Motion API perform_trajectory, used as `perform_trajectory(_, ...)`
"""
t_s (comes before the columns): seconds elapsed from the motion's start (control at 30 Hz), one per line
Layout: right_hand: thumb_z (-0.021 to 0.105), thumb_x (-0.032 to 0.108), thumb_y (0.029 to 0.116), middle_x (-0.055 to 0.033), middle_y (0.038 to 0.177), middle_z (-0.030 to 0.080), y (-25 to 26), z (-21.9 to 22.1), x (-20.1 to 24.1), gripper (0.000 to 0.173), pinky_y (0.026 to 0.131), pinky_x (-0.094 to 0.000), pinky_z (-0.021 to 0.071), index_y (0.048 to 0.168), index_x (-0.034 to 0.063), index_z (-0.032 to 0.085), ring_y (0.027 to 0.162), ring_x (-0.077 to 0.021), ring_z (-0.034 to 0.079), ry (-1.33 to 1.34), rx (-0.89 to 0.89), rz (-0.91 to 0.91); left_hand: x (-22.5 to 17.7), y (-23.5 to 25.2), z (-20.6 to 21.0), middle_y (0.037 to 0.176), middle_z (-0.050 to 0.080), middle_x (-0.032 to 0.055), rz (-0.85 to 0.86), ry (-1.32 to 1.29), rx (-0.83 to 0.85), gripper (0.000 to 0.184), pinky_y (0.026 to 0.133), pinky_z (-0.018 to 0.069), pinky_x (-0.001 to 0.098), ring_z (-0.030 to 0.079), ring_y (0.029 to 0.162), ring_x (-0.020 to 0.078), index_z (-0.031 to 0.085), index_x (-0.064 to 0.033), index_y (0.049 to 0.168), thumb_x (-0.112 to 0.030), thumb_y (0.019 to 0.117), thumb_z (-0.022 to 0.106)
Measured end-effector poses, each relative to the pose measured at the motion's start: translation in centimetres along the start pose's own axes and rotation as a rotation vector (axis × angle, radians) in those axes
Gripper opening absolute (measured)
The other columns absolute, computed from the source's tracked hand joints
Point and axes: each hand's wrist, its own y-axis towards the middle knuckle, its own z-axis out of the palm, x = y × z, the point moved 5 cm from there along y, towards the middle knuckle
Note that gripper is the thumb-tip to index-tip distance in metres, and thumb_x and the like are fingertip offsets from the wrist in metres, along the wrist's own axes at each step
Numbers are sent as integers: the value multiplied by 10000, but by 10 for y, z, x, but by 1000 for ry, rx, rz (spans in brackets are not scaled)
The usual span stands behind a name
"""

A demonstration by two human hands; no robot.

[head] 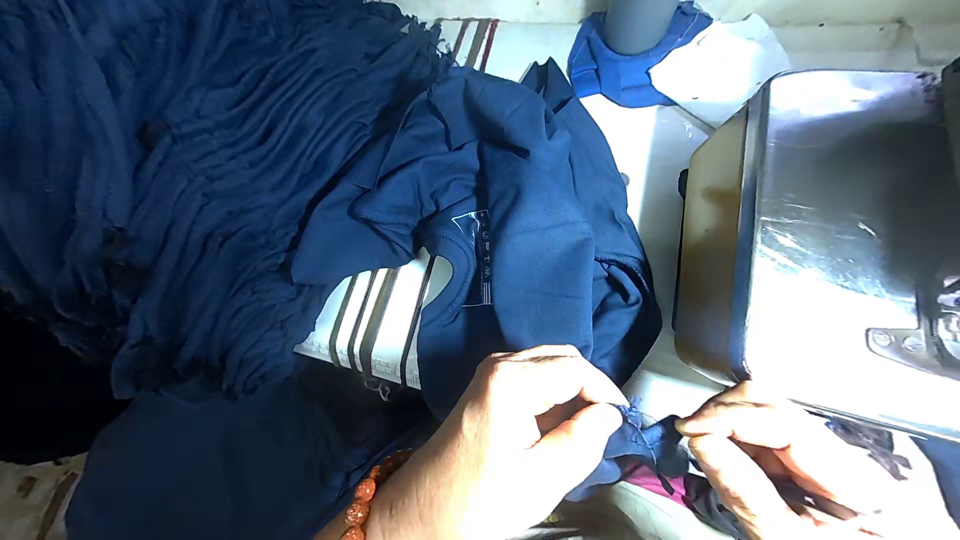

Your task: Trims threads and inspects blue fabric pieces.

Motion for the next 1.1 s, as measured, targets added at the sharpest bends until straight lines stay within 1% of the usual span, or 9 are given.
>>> perform_trajectory(0.07,631,178,1022,28,983,693,2,4,3,136,822,-89,497,1054,80,719,941,55,615,-50,-16,-49,0,0,1,873,674,16,10,7,5,153,713,520,93,617,805,-39,713,23,920,-32,964,577)
perform_trajectory(0.17,664,167,995,-23,947,690,5,10,1,159,769,-90,501,1076,45,726,873,28,616,-79,-7,-81,0,0,3,859,666,15,20,21,0,148,689,511,87,607,777,-39,714,25,923,-29,958,581)
perform_trajectory(0.33,654,108,971,-38,874,673,7,15,2,95,748,-92,482,938,30,696,848,10,610,-95,8,-106,0,0,4,842,658,12,39,70,-7,148,659,488,80,579,738,-46,713,19,910,-43,960,589)
perform_trajectory(0.53,654,124,971,-56,812,652,7,4,4,122,689,-103,457,910,29,700,779,-6,590,-147,37,-95,1,0,2,820,650,-4,49,138,-13,148,641,474,70,566,718,-57,724,-4,909,-67,958,599)
perform_trajectory(0.67,617,120,983,-1,807,601,8,3,3,116,649,-72,424,909,36,647,742,59,536,-7,77,27,2,0,2,815,648,-2,55,131,-15,149,631,465,69,557,710,-57,725,0,906,-65,956,602)
perform_trajectory(0.8,629,145,1003,48,852,619,7,2,2,105,669,-56,447,942,66,662,775,90,550,68,54,59,3,1,1,860,671,9,28,60,-14,147,699,516,88,608,779,-42,715,14,915,-48,968,593)
perform_trajectory(0.9,727,240,969,-10,911,658,3,8,-1,206,699,-93,480,1019,44,687,801,39,579,-40,65,10,3,2,0,863,674,3,11,31,-14,158,708,523,100,618,797,-32,713,7,916,-56,983,584)
perform_trajectory(0.97,717,203,967,-69,920,670,2,12,-7,188,720,-116,490,996,19,699,825,-15,602,-111,84,-51,2,3,1,855,672,5,15,32,-13,149,706,525,102,619,788,-28,713,8,916,-56,978,593)
perform_trajectory(1.1,645,143,996,3,939,663,1,8,-6,113,722,-93,493,988,40,692,837,48,591,67,73,41,3,-2,-2,836,658,-43,23,198,-36,128,660,458,65,561,754,-63,735,-57,960,-170,905,716)
